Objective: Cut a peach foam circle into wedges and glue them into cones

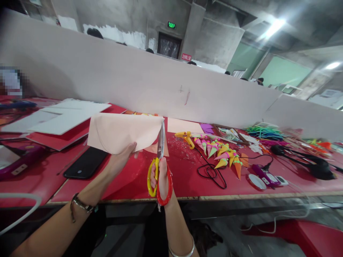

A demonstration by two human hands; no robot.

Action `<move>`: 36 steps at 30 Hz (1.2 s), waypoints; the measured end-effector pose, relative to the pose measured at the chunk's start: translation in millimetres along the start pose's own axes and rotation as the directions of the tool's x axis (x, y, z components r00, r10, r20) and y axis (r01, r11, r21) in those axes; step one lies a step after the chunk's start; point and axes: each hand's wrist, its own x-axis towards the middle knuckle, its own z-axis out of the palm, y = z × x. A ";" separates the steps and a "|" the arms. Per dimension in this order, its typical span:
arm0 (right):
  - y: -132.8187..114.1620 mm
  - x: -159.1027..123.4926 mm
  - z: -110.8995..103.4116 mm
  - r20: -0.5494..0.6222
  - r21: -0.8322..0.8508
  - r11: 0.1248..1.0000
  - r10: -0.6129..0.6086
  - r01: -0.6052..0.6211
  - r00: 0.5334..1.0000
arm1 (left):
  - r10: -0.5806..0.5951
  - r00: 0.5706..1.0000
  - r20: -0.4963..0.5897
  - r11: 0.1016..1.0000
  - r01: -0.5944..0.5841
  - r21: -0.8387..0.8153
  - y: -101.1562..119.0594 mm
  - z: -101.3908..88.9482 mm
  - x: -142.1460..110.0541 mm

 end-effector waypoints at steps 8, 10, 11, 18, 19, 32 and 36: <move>9.1 9.0 -9.4 0.134 0.145 0.989 -0.028 0.009 0.991 | 0.150 0.979 0.139 0.973 -0.171 0.153 9.1 -15.8 8.6; 8.2 9.5 -10.7 0.151 0.139 0.990 -0.036 0.015 0.988 | 0.164 0.970 0.181 0.969 -0.193 0.154 11.2 -19.3 9.6; 7.2 9.4 -10.9 0.150 0.136 0.991 -0.038 0.018 0.988 | 0.164 0.967 0.193 0.971 -0.193 0.142 12.0 -20.7 9.9; 1.0 7.2 -7.8 0.150 0.162 0.987 -0.017 -0.008 0.989 | 0.155 0.961 0.230 0.972 -0.190 0.141 12.0 -24.1 10.9; 0.6 6.7 -7.2 0.147 0.164 0.986 -0.015 -0.009 0.989 | 0.163 0.958 0.238 0.969 -0.201 0.146 11.2 -24.2 11.2; -5.9 0.5 -1.3 0.025 0.063 0.998 0.024 -0.025 0.999 | 0.179 0.953 0.245 0.971 -0.211 0.111 8.0 -28.7 14.2; -6.4 -1.5 0.3 0.008 0.028 0.999 0.023 -0.023 1.000 | 0.166 0.955 0.245 0.974 -0.198 0.108 6.5 -32.3 15.8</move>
